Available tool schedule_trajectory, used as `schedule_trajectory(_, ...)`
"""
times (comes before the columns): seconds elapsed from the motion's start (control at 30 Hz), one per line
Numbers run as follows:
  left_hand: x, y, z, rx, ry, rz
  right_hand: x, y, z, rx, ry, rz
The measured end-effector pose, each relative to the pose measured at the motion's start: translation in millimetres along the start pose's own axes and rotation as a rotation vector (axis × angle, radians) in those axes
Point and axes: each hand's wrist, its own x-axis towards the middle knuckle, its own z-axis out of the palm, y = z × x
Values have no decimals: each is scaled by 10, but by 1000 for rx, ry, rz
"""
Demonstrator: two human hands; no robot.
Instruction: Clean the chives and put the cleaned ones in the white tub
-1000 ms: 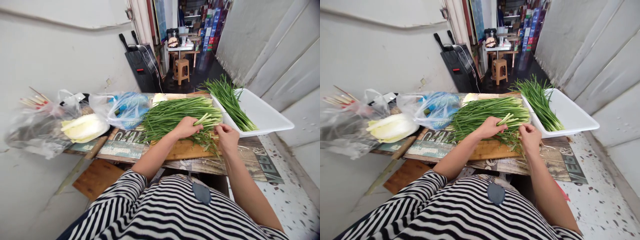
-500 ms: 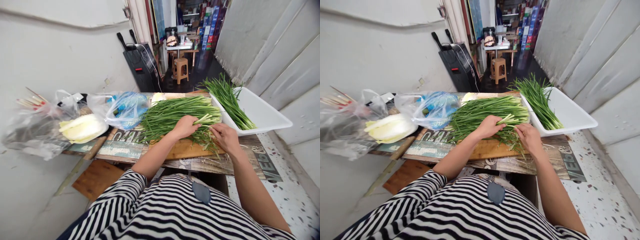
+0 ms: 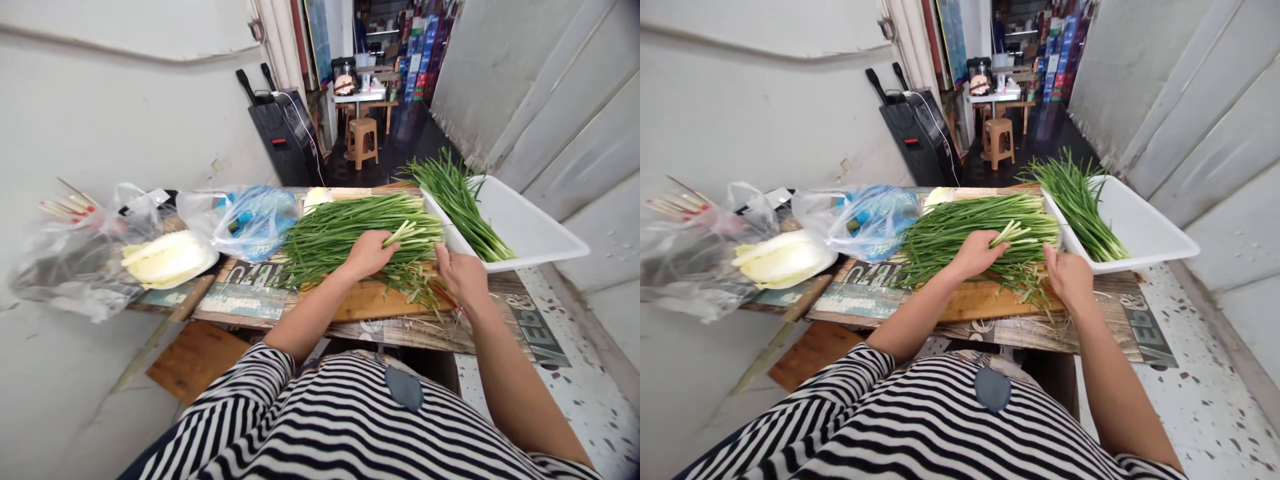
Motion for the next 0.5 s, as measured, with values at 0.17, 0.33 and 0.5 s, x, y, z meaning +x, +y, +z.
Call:
schedule_trajectory(0.17,15,-5,13,-43,34,26,227,-52,74,-209,55,-119)
schedule_trajectory(0.33,28,3,-3,-62,60,11,395,-90,141,-311,-33,-145)
schedule_trajectory(0.5,56,15,8,-14,88,5,266,-59,-98,-47,15,-201)
